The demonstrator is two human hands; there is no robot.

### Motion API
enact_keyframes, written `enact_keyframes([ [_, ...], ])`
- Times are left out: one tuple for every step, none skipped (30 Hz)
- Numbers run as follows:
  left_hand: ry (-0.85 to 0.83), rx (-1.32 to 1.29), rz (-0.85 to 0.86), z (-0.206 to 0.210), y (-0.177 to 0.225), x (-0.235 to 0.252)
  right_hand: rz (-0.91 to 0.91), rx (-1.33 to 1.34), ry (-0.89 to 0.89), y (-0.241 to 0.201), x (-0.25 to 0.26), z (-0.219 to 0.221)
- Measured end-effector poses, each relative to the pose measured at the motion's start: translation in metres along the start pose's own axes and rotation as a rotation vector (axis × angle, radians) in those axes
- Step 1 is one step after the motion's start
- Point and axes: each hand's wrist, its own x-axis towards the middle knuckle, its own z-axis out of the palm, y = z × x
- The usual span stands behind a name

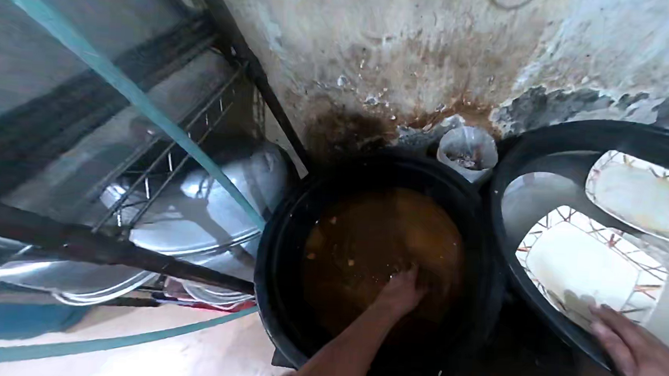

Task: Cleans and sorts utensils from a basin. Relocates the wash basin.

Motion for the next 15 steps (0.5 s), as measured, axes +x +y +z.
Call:
enact_keyframes([
  [-0.022, -0.066, -0.024, 0.002, 0.003, -0.002, -0.011, 0.007, -0.013, 0.001, 0.0, -0.001],
  [-0.029, -0.142, -0.042, 0.004, 0.005, -0.004, -0.023, 0.025, -0.024, 0.001, 0.0, -0.003],
  [-0.038, -0.203, -0.066, 0.005, 0.006, -0.004, -0.034, 0.045, -0.032, 0.001, 0.001, -0.003],
  [-0.049, -0.229, -0.095, 0.005, 0.006, -0.004, -0.036, 0.061, -0.046, 0.001, 0.001, -0.003],
  [-0.071, -0.225, -0.121, 0.003, 0.009, -0.005, -0.035, 0.073, -0.059, 0.001, 0.001, -0.003],
  [-0.107, -0.201, -0.142, 0.001, 0.012, -0.006, -0.038, 0.079, -0.058, 0.001, 0.0, -0.003],
  [-0.143, -0.182, -0.16, -0.002, 0.017, -0.007, -0.04, 0.082, -0.056, 0.001, 0.0, -0.003],
  [-0.159, -0.199, -0.178, -0.002, 0.02, -0.007, -0.043, 0.081, -0.053, 0.001, 0.0, -0.004],
  [-0.158, -0.214, -0.181, 0.0, 0.02, -0.003, -0.048, 0.085, -0.051, 0.001, 0.0, -0.004],
  [-0.155, -0.217, -0.181, 0.006, 0.019, 0.003, -0.047, 0.089, -0.053, 0.0, 0.0, -0.004],
  [-0.157, -0.214, -0.163, 0.012, 0.017, 0.008, -0.04, 0.093, -0.064, -0.001, -0.001, -0.005],
  [-0.169, -0.209, -0.126, 0.016, 0.019, 0.01, -0.037, 0.099, -0.058, -0.002, -0.001, -0.005],
  [-0.185, -0.18, -0.1, 0.016, 0.024, 0.008, -0.035, 0.101, -0.046, -0.003, -0.002, -0.004],
  [-0.196, -0.153, -0.076, 0.014, 0.028, 0.005, -0.03, 0.103, -0.045, -0.003, -0.002, -0.004],
  [-0.199, -0.15, -0.059, 0.013, 0.031, 0.003, -0.025, 0.108, -0.056, -0.004, -0.002, -0.005],
])
